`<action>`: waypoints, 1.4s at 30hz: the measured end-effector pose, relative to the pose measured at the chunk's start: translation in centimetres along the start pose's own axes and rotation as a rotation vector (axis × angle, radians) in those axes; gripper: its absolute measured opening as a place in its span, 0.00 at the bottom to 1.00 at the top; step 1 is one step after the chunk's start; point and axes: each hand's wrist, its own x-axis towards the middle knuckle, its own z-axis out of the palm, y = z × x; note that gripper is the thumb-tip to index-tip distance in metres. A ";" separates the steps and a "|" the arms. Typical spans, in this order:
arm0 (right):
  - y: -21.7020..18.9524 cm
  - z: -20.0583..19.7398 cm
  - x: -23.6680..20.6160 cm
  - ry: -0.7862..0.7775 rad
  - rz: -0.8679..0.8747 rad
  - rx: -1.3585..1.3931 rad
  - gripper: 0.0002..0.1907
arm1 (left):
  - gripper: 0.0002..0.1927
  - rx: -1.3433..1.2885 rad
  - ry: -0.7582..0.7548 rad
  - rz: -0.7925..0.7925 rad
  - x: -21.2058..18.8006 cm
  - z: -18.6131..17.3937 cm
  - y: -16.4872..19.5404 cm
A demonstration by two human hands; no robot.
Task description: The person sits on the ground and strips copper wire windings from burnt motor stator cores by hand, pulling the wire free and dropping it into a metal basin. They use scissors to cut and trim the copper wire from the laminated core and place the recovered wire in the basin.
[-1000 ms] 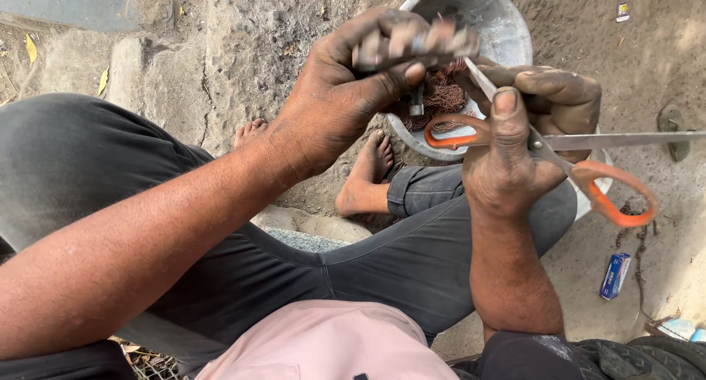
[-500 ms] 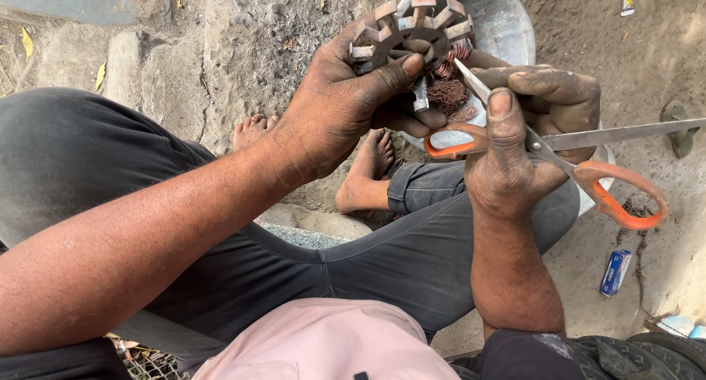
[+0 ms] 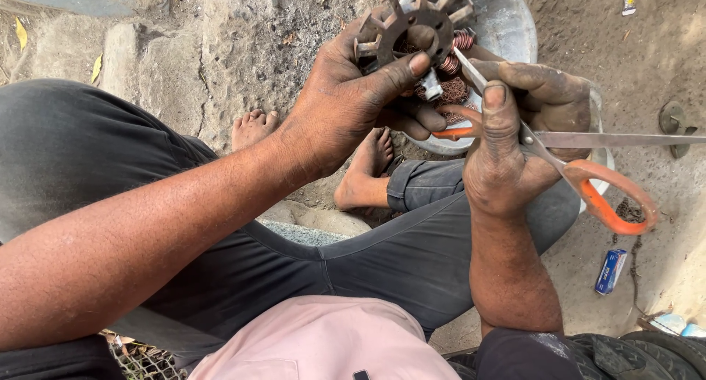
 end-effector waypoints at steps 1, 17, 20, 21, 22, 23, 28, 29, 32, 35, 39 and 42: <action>0.0 0.0 -0.1 0.001 0.005 -0.008 0.10 | 0.19 0.005 0.012 -0.012 0.0 0.0 0.0; 0.2 0.4 -0.1 0.090 0.068 0.033 0.12 | 0.21 -0.042 0.024 -0.049 0.2 -0.2 -0.4; 0.5 0.2 0.0 0.083 0.020 -0.034 0.13 | 0.21 -0.072 0.031 -0.051 0.1 0.0 -0.3; 0.7 0.1 0.0 0.077 0.009 -0.049 0.13 | 0.20 -0.084 0.031 -0.048 0.1 0.0 -0.2; 0.8 0.0 0.0 0.071 -0.003 -0.063 0.13 | 0.20 -0.075 0.035 -0.060 0.0 0.0 -0.1; 0.9 -0.2 -0.1 0.062 0.003 -0.040 0.13 | 0.19 -0.067 0.038 -0.072 0.0 0.1 -0.1; 1.2 -0.9 -0.4 0.074 0.011 -0.021 0.14 | 0.19 -0.073 0.012 -0.027 -0.2 0.1 -0.1; 1.3 -1.0 -0.3 0.100 0.020 -0.039 0.14 | 0.19 -0.075 0.008 -0.019 -0.2 0.0 -0.1; 1.3 -0.8 -0.2 0.049 -0.010 0.000 0.13 | 0.19 -0.075 -0.002 -0.019 -0.2 0.0 -0.3; 1.1 -0.4 -0.2 0.012 -0.024 0.016 0.13 | 0.19 -0.061 -0.001 0.006 -0.2 0.0 -0.4; 1.0 -0.3 -0.1 0.009 -0.037 -0.047 0.11 | 0.19 0.019 0.013 0.046 -0.4 0.2 -0.6; 1.1 -0.3 -0.5 -0.022 -0.085 -0.161 0.10 | 0.19 0.101 0.074 0.030 -0.4 0.5 -0.8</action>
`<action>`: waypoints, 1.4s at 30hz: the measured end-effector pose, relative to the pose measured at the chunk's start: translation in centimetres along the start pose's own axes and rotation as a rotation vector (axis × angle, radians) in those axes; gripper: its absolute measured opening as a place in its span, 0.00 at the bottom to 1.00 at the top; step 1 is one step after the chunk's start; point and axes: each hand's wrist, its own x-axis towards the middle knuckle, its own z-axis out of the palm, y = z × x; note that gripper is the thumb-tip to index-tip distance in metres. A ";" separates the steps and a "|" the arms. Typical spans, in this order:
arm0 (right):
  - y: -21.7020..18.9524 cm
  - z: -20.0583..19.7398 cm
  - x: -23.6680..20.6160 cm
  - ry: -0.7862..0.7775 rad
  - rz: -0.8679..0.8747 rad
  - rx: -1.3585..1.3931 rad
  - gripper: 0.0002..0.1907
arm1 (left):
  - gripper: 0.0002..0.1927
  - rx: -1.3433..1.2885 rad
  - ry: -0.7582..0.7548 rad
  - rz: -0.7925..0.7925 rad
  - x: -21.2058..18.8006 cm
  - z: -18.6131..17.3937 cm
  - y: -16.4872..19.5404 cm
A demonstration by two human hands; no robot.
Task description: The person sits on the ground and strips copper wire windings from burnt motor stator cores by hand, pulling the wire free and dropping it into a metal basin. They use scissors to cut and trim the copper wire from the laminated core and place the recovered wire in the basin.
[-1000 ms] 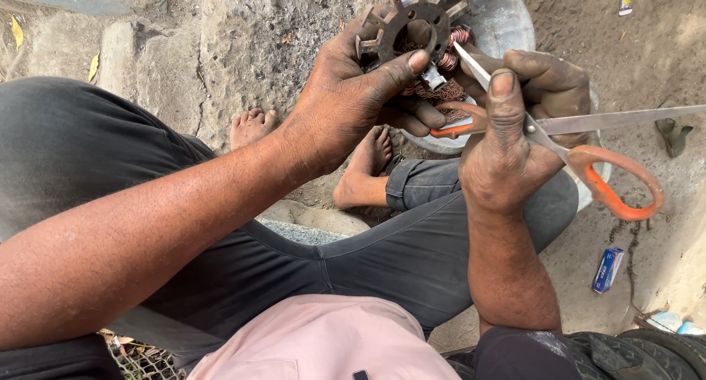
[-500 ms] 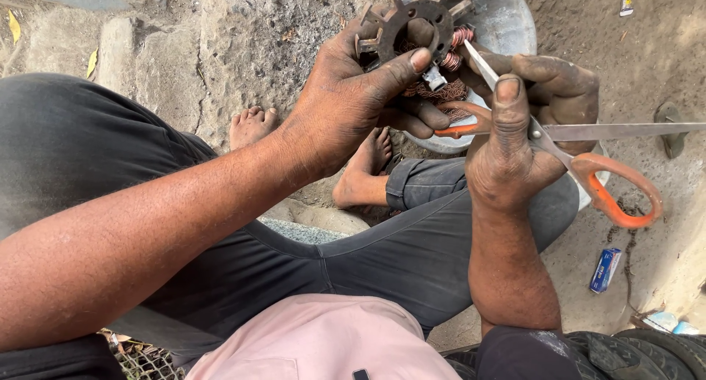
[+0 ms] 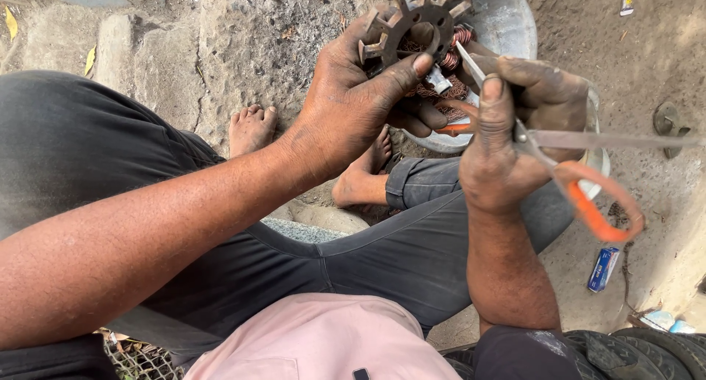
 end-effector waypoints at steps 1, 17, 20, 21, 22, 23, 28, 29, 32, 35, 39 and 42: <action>0.0 0.0 -0.2 -0.002 -0.025 -0.053 0.10 | 0.20 -0.001 -0.005 0.013 0.0 0.1 -0.1; -0.1 -0.1 1.9 0.109 0.000 0.170 0.08 | 0.18 0.197 -0.153 0.064 -0.5 1.8 -0.7; -0.9 0.0 2.2 0.098 0.135 0.348 0.09 | 0.15 0.740 -0.158 0.519 0.1 0.2 0.0; -1.3 0.0 2.3 0.096 0.182 0.376 0.09 | 0.16 0.835 -0.179 0.619 0.2 -0.3 0.2; -1.6 0.0 2.4 0.069 0.144 0.293 0.09 | 0.16 0.926 -0.191 0.723 0.3 -0.8 0.5; -1.8 0.0 2.4 0.042 0.110 0.209 0.09 | 0.17 0.942 -0.206 0.762 0.3 -1.0 0.8; -2.4 -0.1 1.5 0.006 0.174 0.245 0.09 | 0.21 0.975 -0.204 0.726 0.4 -0.7 1.4; -2.2 -0.2 1.4 0.002 0.170 0.243 0.09 | 0.24 0.969 -0.196 0.713 0.4 -0.6 1.4; -1.8 -0.5 1.2 0.000 0.136 0.194 0.08 | 0.31 0.983 -0.164 0.696 0.5 0.1 0.9; -1.5 -0.8 1.1 0.038 0.150 0.203 0.08 | 0.35 0.948 -0.171 0.633 0.4 0.6 0.6; -0.9 -1.2 0.8 0.093 0.162 0.221 0.08 | 0.41 0.880 -0.286 0.588 0.4 0.4 1.1; -0.5 -1.5 0.6 0.103 0.173 0.253 0.07 | 0.49 0.721 -0.407 0.533 0.6 -0.3 1.7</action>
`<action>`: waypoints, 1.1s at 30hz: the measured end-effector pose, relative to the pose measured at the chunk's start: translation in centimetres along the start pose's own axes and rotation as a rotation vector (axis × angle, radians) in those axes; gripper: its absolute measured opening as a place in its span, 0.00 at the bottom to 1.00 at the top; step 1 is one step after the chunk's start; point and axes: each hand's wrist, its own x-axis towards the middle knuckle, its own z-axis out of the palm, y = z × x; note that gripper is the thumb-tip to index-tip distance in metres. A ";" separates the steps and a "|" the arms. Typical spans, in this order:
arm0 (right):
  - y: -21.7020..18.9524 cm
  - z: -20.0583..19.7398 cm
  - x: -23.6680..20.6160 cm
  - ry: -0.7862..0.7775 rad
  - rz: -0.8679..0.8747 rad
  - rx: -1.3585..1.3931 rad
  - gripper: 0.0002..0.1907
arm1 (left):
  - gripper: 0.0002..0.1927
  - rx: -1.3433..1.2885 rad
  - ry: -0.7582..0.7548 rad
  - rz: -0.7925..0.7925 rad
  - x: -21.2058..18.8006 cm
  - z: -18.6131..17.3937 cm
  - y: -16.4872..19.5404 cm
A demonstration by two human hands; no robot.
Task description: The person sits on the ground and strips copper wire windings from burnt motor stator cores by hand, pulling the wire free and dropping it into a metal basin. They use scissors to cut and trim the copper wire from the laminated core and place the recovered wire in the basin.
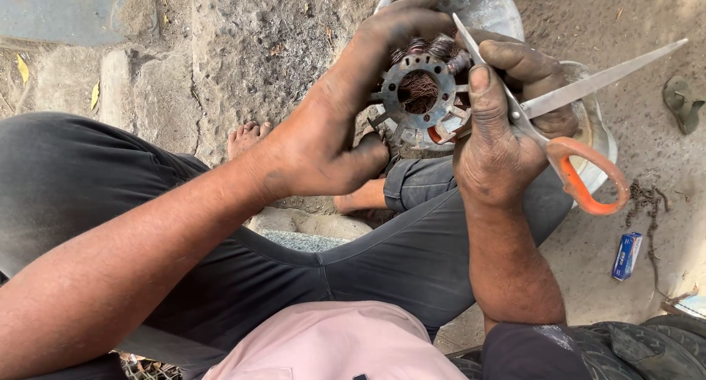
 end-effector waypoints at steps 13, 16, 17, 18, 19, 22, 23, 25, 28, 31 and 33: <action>0.8 0.7 -0.3 -0.026 -0.035 -0.063 0.08 | 0.24 -0.262 0.266 -0.422 -0.7 1.6 -1.2; 0.9 0.8 -0.3 -0.010 -0.029 -0.024 0.08 | 0.15 -0.269 0.307 -0.583 -0.3 1.9 -1.4; 0.8 0.9 -0.2 -0.014 -0.025 -0.025 0.07 | 0.14 -0.282 0.313 -0.629 -0.2 2.0 -1.4; 0.7 1.0 -0.2 -0.001 -0.006 -0.019 0.06 | 0.13 -0.294 0.319 -0.676 -0.3 2.1 -1.5; 0.6 1.1 -0.1 0.011 0.013 -0.014 0.06 | 0.13 -0.313 0.333 -0.627 -0.4 2.1 -1.6; 0.1 1.2 0.2 0.035 0.059 0.010 0.07 | 0.12 -0.321 0.363 -0.480 -0.8 2.1 -1.7; 0.0 1.2 0.3 -0.001 0.034 0.010 0.08 | 0.11 -0.290 0.369 -0.430 -0.9 2.1 -1.8; 0.0 1.1 0.4 -0.040 0.012 0.011 0.08 | 0.10 -0.221 0.365 -0.355 -1.1 1.9 -1.7; 0.2 0.7 0.4 -0.050 0.023 0.036 0.07 | 0.10 -0.133 0.351 -0.299 -1.2 1.8 -1.4; 0.4 0.2 0.4 -0.062 0.036 0.073 0.08 | 0.11 -0.108 0.359 -0.290 -1.1 1.8 -1.1; 0.5 -0.1 0.4 -0.066 0.034 0.065 0.09 | 0.11 -0.101 0.356 -0.282 -1.0 1.8 -1.1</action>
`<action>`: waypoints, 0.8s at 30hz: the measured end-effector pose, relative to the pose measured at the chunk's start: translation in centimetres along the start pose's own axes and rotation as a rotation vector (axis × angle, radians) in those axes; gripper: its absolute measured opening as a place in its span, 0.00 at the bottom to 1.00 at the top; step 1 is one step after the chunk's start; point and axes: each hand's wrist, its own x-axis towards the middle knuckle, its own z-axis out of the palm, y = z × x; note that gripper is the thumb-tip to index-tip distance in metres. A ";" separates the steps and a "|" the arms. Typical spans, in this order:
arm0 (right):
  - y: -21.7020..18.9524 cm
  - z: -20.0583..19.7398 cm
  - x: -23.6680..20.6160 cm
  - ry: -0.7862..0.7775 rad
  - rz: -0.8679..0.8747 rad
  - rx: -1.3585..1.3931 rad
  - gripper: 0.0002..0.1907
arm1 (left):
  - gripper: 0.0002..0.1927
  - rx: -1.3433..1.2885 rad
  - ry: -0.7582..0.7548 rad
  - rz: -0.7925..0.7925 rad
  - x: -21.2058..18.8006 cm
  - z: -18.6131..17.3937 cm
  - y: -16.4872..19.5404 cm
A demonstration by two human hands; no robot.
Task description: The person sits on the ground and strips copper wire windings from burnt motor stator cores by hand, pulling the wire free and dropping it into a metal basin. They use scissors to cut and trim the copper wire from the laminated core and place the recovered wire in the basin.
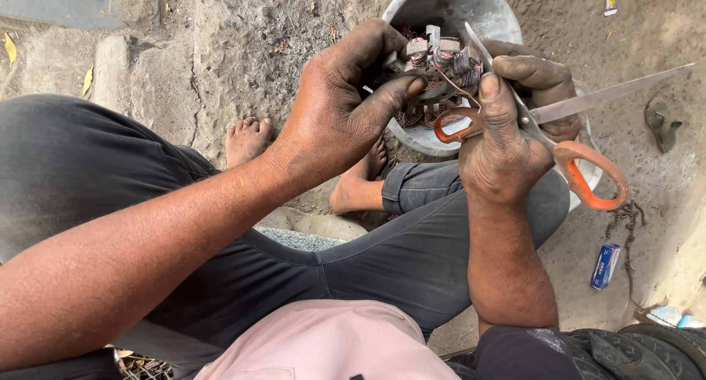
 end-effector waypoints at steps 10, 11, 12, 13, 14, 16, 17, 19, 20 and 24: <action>-0.2 0.1 0.1 -0.021 0.017 -0.018 0.06 | 0.10 -0.143 -0.016 -0.051 0.2 -0.2 -0.5; -0.2 0.2 0.1 -0.026 0.022 -0.023 0.05 | 0.10 -0.179 -0.015 -0.055 0.2 -0.2 -0.5; -0.2 0.2 0.1 -0.024 0.026 -0.029 0.05 | 0.11 -0.215 -0.013 -0.060 0.3 -0.1 -0.5; -0.1 0.3 0.0 -0.022 0.030 -0.036 0.05 | 0.10 -0.223 -0.010 -0.071 0.3 -0.1 -0.4; -0.1 0.3 0.0 -0.014 0.033 -0.044 0.06 | 0.10 -0.231 -0.007 -0.082 0.3 -0.1 -0.4; -0.1 0.4 0.0 -0.020 0.034 -0.055 0.07 | 0.10 -0.283 -0.003 -0.144 0.3 -0.2 -0.1; -0.1 0.4 -0.1 -0.033 0.032 -0.059 0.07 | 0.09 -0.327 -0.004 -0.196 0.3 -0.2 0.0; -0.1 0.3 -0.2 -0.057 0.024 -0.080 0.06 | 0.09 -0.370 -0.008 -0.255 0.4 -0.5 0.3; -0.1 0.2 -0.3 -0.066 0.018 -0.097 0.06 | 0.09 -0.368 -0.012 -0.262 0.4 -0.6 0.4; -0.1 0.1 -0.3 -0.092 -0.002 -0.161 0.04 | 0.09 -0.318 0.015 -0.243 0.5 -0.9 0.6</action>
